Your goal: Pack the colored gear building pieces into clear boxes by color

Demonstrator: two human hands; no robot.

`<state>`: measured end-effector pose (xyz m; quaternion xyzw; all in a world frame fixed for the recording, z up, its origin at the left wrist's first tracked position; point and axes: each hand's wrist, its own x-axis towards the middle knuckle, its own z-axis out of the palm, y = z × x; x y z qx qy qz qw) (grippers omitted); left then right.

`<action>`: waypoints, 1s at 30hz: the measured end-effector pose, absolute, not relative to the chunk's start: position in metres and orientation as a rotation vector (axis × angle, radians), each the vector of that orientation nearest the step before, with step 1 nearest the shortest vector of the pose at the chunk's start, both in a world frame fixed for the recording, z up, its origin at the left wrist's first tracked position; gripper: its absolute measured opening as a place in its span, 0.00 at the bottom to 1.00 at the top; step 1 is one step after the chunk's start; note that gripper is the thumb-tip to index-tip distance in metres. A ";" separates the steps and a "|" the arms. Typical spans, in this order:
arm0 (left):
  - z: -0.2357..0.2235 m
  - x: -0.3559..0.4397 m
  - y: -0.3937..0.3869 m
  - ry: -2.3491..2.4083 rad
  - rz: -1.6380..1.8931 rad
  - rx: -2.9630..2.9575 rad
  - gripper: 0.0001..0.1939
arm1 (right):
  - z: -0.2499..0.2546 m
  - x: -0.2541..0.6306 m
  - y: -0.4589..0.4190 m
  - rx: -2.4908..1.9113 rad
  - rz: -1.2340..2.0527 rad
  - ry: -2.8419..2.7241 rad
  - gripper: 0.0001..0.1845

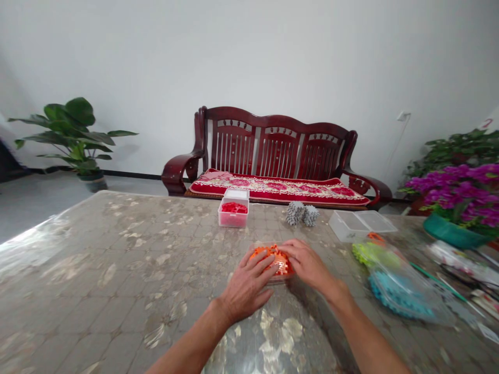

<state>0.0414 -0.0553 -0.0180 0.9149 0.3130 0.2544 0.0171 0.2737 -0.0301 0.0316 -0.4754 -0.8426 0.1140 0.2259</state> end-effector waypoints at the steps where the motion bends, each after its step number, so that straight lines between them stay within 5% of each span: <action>1: -0.017 0.043 -0.056 0.986 0.783 2.834 0.30 | 0.033 0.274 -0.028 -1.301 0.326 -2.365 0.28; 19: -0.002 0.059 -0.059 1.089 0.773 2.761 0.27 | 0.023 0.268 -0.034 -1.319 0.010 -2.352 0.23; 30: -0.005 0.060 -0.060 1.117 0.760 2.770 0.27 | 0.019 0.265 -0.031 -1.328 0.093 -2.250 0.19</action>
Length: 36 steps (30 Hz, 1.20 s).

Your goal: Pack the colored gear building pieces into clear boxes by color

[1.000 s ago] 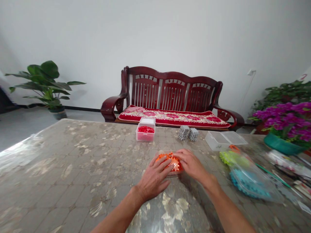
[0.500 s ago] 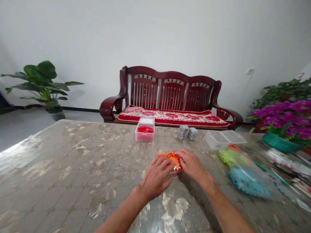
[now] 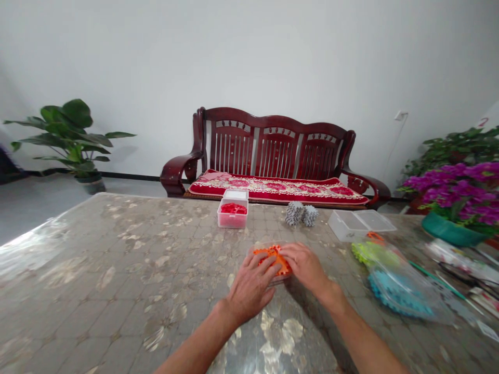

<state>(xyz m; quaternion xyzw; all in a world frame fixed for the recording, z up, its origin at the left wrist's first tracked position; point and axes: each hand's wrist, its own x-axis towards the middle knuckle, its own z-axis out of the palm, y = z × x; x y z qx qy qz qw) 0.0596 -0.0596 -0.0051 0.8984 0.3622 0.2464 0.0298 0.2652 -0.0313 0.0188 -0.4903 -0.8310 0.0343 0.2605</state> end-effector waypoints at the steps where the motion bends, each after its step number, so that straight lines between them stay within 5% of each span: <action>1: -0.005 0.060 -0.059 1.110 0.765 2.768 0.27 | 0.018 0.264 -0.032 -1.287 0.042 -2.286 0.19; 9: -0.010 0.059 -0.057 1.087 0.800 2.784 0.28 | 0.008 0.254 -0.041 -1.155 -0.207 -2.362 0.15; 29: -0.015 0.053 -0.061 0.991 0.831 2.838 0.29 | 0.001 0.253 -0.046 -1.303 -0.153 -2.144 0.18; 36: -0.020 0.040 -0.054 1.126 1.173 2.700 0.25 | -0.002 0.276 -0.047 -1.295 -0.039 -1.823 0.15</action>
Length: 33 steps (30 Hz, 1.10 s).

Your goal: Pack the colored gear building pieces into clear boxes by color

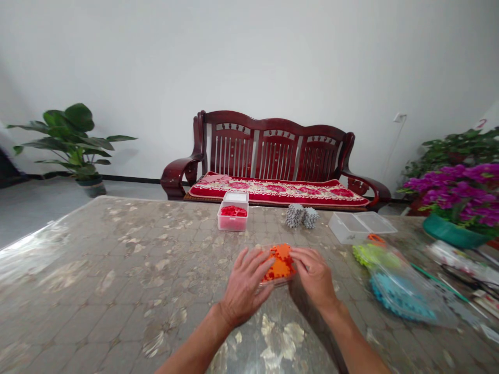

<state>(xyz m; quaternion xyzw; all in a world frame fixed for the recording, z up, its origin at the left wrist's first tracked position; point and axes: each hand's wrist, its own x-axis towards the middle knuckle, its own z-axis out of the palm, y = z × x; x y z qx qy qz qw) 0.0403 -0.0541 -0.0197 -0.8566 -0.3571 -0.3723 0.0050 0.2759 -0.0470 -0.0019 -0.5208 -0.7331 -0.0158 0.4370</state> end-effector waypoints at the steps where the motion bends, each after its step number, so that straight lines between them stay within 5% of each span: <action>1: -0.022 0.036 -0.051 -1.208 -1.258 -2.611 0.24 | -0.004 0.283 -0.047 -1.310 -0.031 -1.747 0.14; 10: -0.039 0.005 -0.016 -2.153 -2.144 -2.140 0.21 | -0.052 0.329 -0.050 -1.513 0.297 -1.313 0.17; 14: -0.034 -0.002 -0.013 -2.143 -2.115 -2.627 0.27 | -0.069 0.331 -0.048 -1.556 0.391 -1.273 0.18; 20: -0.042 -0.001 -0.016 -1.906 -1.792 -3.114 0.62 | -0.065 0.317 -0.047 -1.481 0.253 -1.452 0.24; 33: -0.043 0.026 -0.034 -1.793 -1.615 -3.008 0.57 | -0.029 0.289 -0.031 -1.319 0.005 -2.003 0.40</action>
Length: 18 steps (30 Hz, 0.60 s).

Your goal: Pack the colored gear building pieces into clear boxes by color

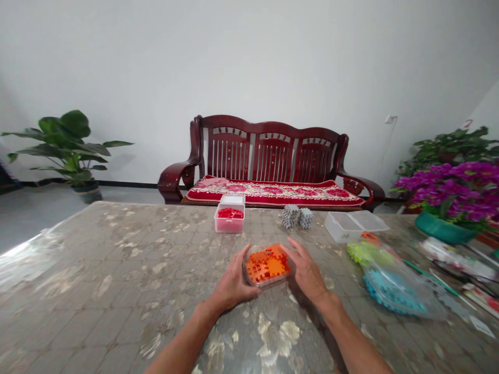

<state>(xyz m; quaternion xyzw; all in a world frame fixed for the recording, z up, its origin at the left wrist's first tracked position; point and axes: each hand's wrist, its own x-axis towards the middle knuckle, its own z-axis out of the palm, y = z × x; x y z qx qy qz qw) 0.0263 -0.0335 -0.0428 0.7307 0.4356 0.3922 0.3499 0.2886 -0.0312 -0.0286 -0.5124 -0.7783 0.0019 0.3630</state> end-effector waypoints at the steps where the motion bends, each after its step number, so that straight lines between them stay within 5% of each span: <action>1: -0.042 0.027 -0.034 1.131 1.013 1.896 0.57 | -0.028 0.289 -0.031 -1.322 0.007 -2.029 0.40; 18: -0.038 0.030 -0.034 1.191 0.981 2.020 0.48 | -0.014 0.285 -0.036 -1.373 -0.026 -2.117 0.39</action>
